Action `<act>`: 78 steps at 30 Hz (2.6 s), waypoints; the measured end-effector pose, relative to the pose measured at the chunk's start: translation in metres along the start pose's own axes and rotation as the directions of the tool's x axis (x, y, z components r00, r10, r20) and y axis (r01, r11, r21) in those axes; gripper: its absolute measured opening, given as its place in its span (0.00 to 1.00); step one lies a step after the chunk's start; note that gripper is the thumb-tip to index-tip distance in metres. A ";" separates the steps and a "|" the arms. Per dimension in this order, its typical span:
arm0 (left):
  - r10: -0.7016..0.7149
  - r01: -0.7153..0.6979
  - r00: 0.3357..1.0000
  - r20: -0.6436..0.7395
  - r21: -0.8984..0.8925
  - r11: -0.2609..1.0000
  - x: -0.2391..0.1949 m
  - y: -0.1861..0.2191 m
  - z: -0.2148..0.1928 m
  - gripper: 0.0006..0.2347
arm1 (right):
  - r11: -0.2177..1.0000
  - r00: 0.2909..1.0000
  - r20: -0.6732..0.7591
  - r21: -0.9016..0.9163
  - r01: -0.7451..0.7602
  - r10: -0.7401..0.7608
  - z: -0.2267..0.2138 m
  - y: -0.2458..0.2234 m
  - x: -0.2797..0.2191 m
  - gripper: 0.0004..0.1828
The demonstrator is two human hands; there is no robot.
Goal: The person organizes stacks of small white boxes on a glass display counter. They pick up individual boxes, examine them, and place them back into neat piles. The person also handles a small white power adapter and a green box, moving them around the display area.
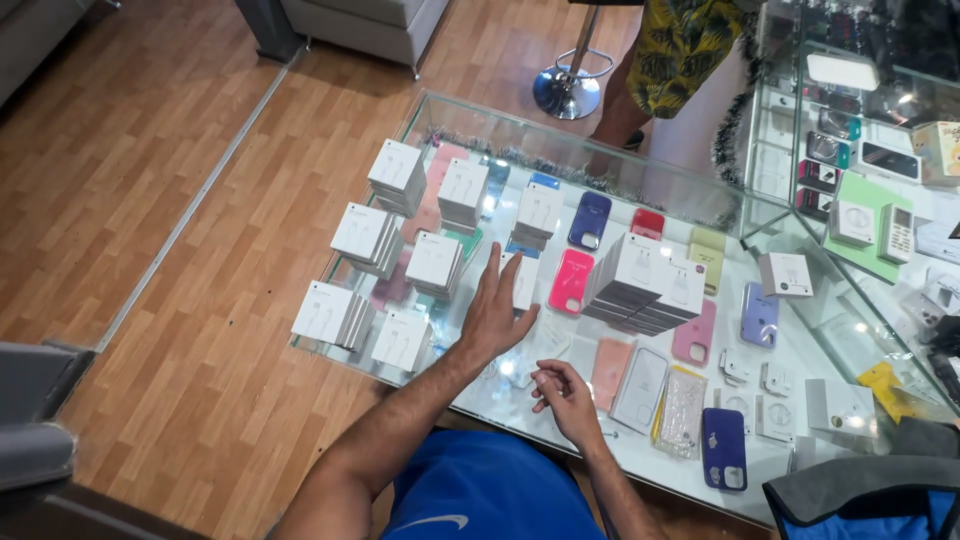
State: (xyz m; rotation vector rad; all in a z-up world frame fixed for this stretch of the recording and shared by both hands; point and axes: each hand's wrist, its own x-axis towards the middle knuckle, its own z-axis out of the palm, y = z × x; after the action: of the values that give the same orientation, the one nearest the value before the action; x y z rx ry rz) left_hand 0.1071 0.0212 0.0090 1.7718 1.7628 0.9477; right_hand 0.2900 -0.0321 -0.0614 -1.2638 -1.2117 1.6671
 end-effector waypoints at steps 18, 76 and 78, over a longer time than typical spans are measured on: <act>-0.254 0.236 0.961 -0.109 -0.153 0.960 0.009 -0.022 -0.131 0.31 | 0.999 0.999 -0.034 -0.012 -0.036 0.036 0.004 -0.006 -0.004 0.16; 0.041 -0.031 0.987 -0.157 0.063 0.998 -0.021 -0.032 0.018 0.31 | 0.991 0.995 0.068 -0.109 0.073 -0.066 0.002 -0.007 -0.008 0.13; 0.085 -0.081 0.977 -0.198 0.025 0.996 -0.045 -0.025 -0.005 0.31 | 0.991 0.993 0.092 -0.108 0.081 -0.071 0.002 -0.004 -0.006 0.13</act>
State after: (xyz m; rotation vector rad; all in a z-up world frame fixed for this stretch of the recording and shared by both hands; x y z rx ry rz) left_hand 0.0895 -0.0220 -0.0126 1.8282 1.8328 1.1837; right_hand 0.2897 -0.0365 -0.0556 -1.2055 -1.4059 1.6340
